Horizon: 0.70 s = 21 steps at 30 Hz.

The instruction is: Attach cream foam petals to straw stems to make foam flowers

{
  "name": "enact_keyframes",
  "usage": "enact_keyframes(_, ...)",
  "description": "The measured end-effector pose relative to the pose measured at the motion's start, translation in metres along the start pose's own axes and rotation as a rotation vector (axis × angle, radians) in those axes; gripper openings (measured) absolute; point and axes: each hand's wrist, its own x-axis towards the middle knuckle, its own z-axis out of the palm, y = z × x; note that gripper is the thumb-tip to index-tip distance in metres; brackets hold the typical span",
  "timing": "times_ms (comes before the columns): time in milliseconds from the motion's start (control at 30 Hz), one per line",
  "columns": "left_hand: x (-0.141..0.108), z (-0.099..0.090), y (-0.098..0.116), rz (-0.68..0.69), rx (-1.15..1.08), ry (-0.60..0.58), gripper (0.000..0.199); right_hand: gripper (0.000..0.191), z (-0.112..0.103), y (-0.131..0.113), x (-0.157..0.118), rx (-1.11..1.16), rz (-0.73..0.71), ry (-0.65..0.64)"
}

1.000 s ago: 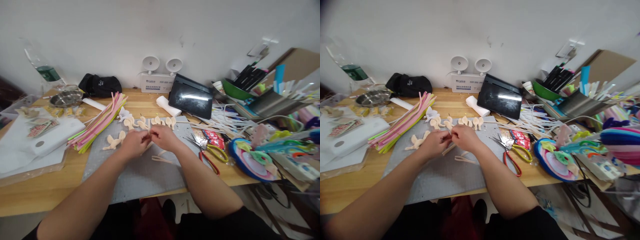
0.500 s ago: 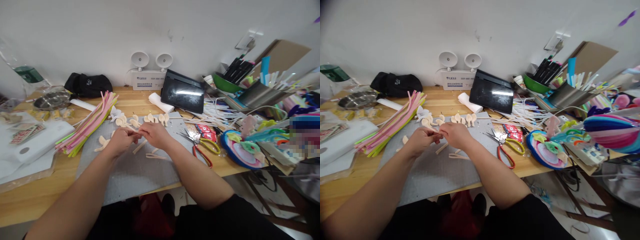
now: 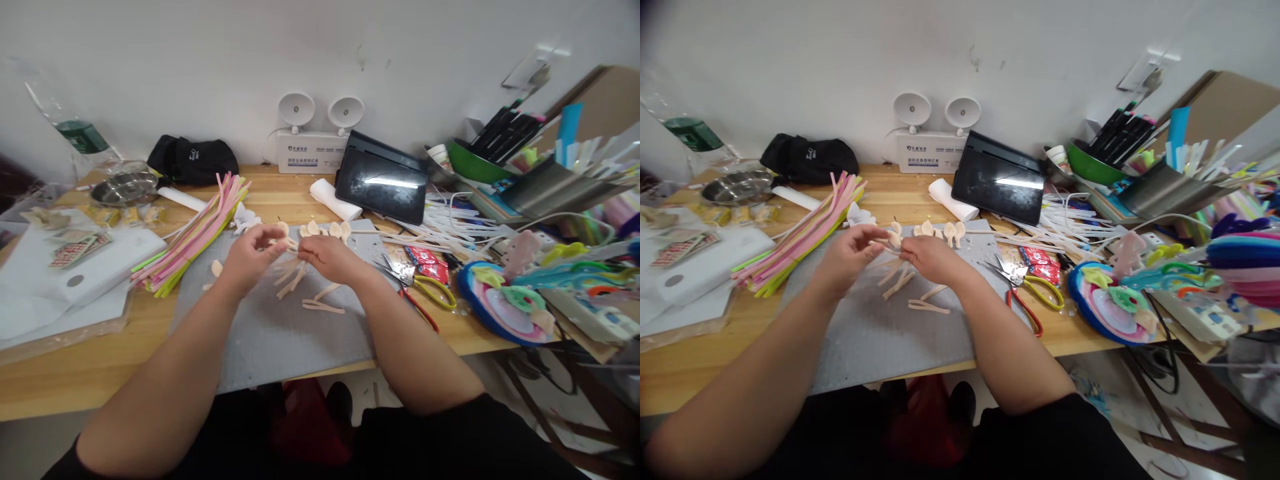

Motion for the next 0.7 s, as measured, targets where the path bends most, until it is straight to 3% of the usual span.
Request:
enact_keyframes(67, -0.001, -0.003, 0.003, 0.162, 0.132, 0.101, 0.028, 0.021, -0.003, 0.001, -0.001, -0.004, -0.013, -0.009)
enact_keyframes(133, -0.003, -0.002, 0.004, 0.261, 0.298, 0.050, 0.018, 0.021, -0.006, 0.001, -0.002, 0.003, -0.005, -0.007)
enact_keyframes(200, -0.004, 0.001, 0.003, 0.273, 0.398, -0.023, 0.013, 0.020, -0.007, 0.001, -0.003, 0.041, 0.033, 0.027)
enact_keyframes(333, -0.002, 0.005, -0.002, 0.168, 0.392, -0.048, 0.014, 0.019, -0.005, 0.001, -0.003, 0.170, 0.113, 0.105)
enact_keyframes(500, 0.001, 0.004, 0.001, 0.210, 0.281, -0.079, 0.016, 0.021, -0.002, 0.001, -0.002, 0.298, 0.163, 0.147)
enact_keyframes(700, -0.007, 0.011, 0.009, -0.107, -0.154, -0.215, 0.018, 0.017, 0.002, -0.006, 0.000, 0.560, 0.273, 0.255)
